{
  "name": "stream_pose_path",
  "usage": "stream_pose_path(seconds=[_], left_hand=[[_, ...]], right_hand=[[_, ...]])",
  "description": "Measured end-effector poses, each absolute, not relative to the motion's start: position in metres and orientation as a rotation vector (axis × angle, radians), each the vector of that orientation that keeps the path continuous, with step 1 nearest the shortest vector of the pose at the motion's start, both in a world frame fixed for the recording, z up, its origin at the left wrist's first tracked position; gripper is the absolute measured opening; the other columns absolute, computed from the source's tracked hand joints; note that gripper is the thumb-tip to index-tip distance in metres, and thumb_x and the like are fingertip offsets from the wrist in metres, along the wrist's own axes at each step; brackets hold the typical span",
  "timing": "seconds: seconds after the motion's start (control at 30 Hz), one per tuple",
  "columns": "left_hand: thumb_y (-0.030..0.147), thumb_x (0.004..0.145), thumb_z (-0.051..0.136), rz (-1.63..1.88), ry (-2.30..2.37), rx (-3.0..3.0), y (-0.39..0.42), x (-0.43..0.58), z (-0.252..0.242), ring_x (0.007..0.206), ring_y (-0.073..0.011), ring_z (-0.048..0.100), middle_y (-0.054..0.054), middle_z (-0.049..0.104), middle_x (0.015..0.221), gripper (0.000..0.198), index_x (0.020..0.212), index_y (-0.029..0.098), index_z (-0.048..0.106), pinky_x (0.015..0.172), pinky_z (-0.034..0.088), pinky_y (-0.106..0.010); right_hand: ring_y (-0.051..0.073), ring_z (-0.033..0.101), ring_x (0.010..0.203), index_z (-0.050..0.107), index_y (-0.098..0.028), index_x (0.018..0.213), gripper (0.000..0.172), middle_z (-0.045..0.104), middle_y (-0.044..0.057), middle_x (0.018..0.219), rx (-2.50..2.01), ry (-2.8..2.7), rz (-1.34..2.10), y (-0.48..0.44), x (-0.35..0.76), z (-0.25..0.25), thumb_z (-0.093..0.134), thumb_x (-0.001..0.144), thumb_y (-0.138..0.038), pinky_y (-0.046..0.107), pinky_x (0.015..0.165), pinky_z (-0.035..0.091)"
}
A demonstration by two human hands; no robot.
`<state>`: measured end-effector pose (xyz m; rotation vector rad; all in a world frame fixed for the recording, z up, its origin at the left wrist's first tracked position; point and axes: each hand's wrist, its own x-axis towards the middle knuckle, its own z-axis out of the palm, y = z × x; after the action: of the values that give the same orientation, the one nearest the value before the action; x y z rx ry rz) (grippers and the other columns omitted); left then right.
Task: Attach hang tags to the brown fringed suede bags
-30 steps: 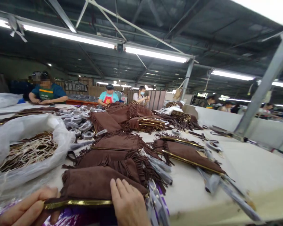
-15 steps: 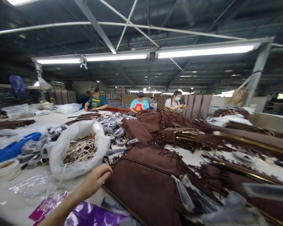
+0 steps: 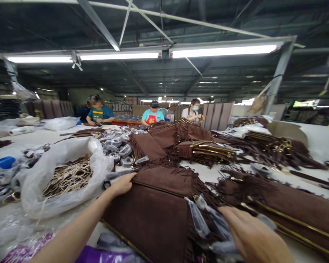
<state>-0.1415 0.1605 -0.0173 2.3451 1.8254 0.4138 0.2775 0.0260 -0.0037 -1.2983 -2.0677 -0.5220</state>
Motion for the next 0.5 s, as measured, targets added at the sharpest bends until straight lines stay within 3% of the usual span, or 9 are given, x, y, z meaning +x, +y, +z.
stream_pose_path(seconds=[0.1, 0.2, 0.3, 0.4, 0.5], left_hand=[[0.005, 0.086, 0.039, 0.397, 1.899, 2.409, 0.152, -0.138, -0.011, 0.110, -0.0264, 0.060, -0.016, 0.067, 0.114, 0.036, 0.114, 0.012, 0.060, 0.095, 0.043, -0.037], [0.015, 0.093, 0.037, 0.430, 1.958, 2.489, 0.135, -0.135, 0.005, 0.106, -0.0324, 0.059, -0.018, 0.067, 0.105, 0.026, 0.100, 0.013, 0.062, 0.091, 0.042, -0.044], [0.021, 0.096, 0.036, 0.510, 2.000, 2.531, 0.114, -0.131, 0.027, 0.099, -0.0306, 0.060, -0.014, 0.066, 0.102, 0.024, 0.097, 0.016, 0.059, 0.085, 0.043, -0.042], [0.025, 0.097, 0.034, 0.642, 1.992, 2.515, 0.094, -0.133, 0.049, 0.092, -0.0255, 0.061, -0.008, 0.065, 0.096, 0.022, 0.093, 0.020, 0.055, 0.079, 0.044, -0.036], [0.026, 0.097, 0.035, 0.867, 1.827, 2.438, 0.076, -0.147, 0.068, 0.086, -0.0207, 0.061, -0.003, 0.064, 0.088, 0.021, 0.086, 0.022, 0.052, 0.077, 0.045, -0.031]], right_hand=[[0.022, 0.073, 0.081, 0.067, -0.029, 0.105, 0.027, 0.075, 0.004, 0.097, -1.349, -2.295, -0.507, 0.020, 0.243, 0.005, 0.042, 0.096, -0.031, 0.030, 0.066, 0.059], [0.026, 0.073, 0.084, 0.059, -0.021, 0.124, 0.035, 0.073, 0.009, 0.106, -1.548, -2.225, -0.533, 0.031, 0.208, 0.000, 0.045, 0.094, -0.032, 0.035, 0.065, 0.060], [0.030, 0.072, 0.086, 0.049, -0.011, 0.135, 0.047, 0.073, 0.015, 0.108, -1.711, -2.146, -0.444, 0.050, 0.192, -0.008, 0.046, 0.091, -0.026, 0.039, 0.067, 0.059], [0.029, 0.071, 0.091, 0.059, -0.011, 0.122, 0.040, 0.073, 0.016, 0.106, -1.642, -2.124, -0.289, 0.058, 0.195, 0.005, 0.039, 0.088, -0.018, 0.039, 0.075, 0.057], [0.026, 0.070, 0.089, 0.062, -0.016, 0.105, 0.032, 0.074, 0.012, 0.094, -1.454, -2.053, -0.115, 0.044, 0.201, 0.045, 0.037, 0.088, -0.026, 0.036, 0.078, 0.054]])
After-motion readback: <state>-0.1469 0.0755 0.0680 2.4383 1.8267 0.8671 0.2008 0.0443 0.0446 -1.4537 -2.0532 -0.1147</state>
